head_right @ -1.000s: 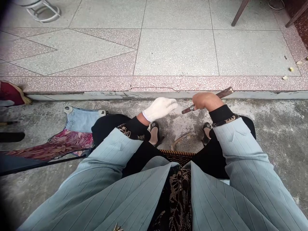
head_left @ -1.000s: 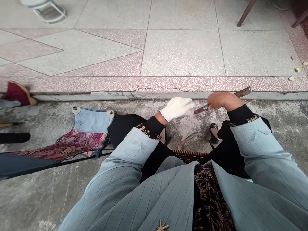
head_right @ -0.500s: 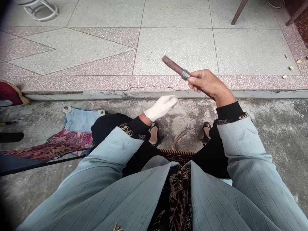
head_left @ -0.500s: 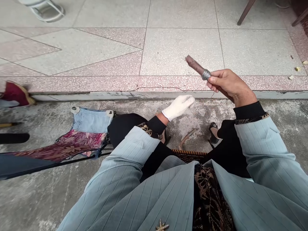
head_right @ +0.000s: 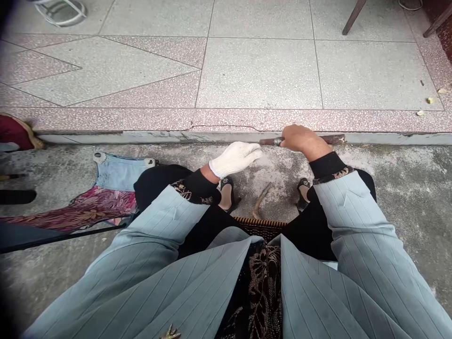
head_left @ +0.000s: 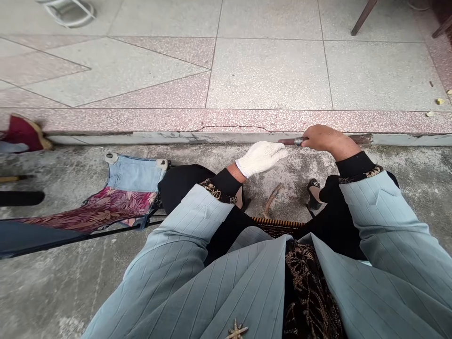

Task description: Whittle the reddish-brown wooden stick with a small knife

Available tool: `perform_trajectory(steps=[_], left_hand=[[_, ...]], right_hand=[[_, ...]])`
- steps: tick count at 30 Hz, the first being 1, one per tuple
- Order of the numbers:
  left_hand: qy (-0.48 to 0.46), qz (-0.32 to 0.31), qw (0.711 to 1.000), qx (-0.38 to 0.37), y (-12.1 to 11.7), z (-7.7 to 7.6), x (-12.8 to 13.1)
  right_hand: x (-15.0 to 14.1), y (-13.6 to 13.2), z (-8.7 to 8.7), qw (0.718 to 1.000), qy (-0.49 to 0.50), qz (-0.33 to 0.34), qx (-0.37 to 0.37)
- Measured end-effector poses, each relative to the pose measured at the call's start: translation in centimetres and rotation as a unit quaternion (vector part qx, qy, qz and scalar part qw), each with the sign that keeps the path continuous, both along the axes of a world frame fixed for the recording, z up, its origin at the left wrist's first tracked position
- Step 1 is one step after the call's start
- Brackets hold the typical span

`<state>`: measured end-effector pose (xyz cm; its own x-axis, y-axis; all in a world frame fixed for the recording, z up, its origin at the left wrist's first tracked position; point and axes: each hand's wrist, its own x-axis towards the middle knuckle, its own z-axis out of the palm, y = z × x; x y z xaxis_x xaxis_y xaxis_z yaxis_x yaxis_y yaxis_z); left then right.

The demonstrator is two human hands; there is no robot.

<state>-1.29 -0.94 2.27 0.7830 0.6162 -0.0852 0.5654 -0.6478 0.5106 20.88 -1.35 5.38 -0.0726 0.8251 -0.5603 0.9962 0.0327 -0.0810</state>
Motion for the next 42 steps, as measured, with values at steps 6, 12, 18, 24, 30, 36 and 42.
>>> perform_trajectory(steps=[6,12,18,24,30,36,42], left_hand=[[-0.059,0.044,0.997,-0.014,1.1,-0.4,-0.2],[-0.146,0.032,0.986,-0.075,2.0,-0.7,-0.5],[-0.223,0.036,0.945,-0.236,2.2,-1.9,0.1],[-0.246,0.051,0.888,-0.385,-0.4,-1.9,0.8],[-0.137,-0.012,0.972,-0.191,-0.3,-1.5,0.6],[0.019,-0.019,0.999,-0.018,0.5,-1.2,0.2],[-0.047,-0.059,0.994,-0.079,0.7,-1.0,-0.3]], right_hand=[[-0.3,-0.6,0.4,0.988,0.073,0.080,-0.109],[-0.2,-1.1,1.5,0.917,0.291,0.116,-0.248],[0.3,-1.8,3.0,0.893,0.410,0.029,-0.185],[-0.2,-1.6,2.3,0.848,0.500,-0.150,0.091],[0.6,0.0,1.2,0.948,0.242,-0.138,0.155],[-0.2,-0.3,0.7,0.998,0.058,0.000,0.025],[-0.1,-1.1,1.5,0.957,0.210,0.090,-0.176]])
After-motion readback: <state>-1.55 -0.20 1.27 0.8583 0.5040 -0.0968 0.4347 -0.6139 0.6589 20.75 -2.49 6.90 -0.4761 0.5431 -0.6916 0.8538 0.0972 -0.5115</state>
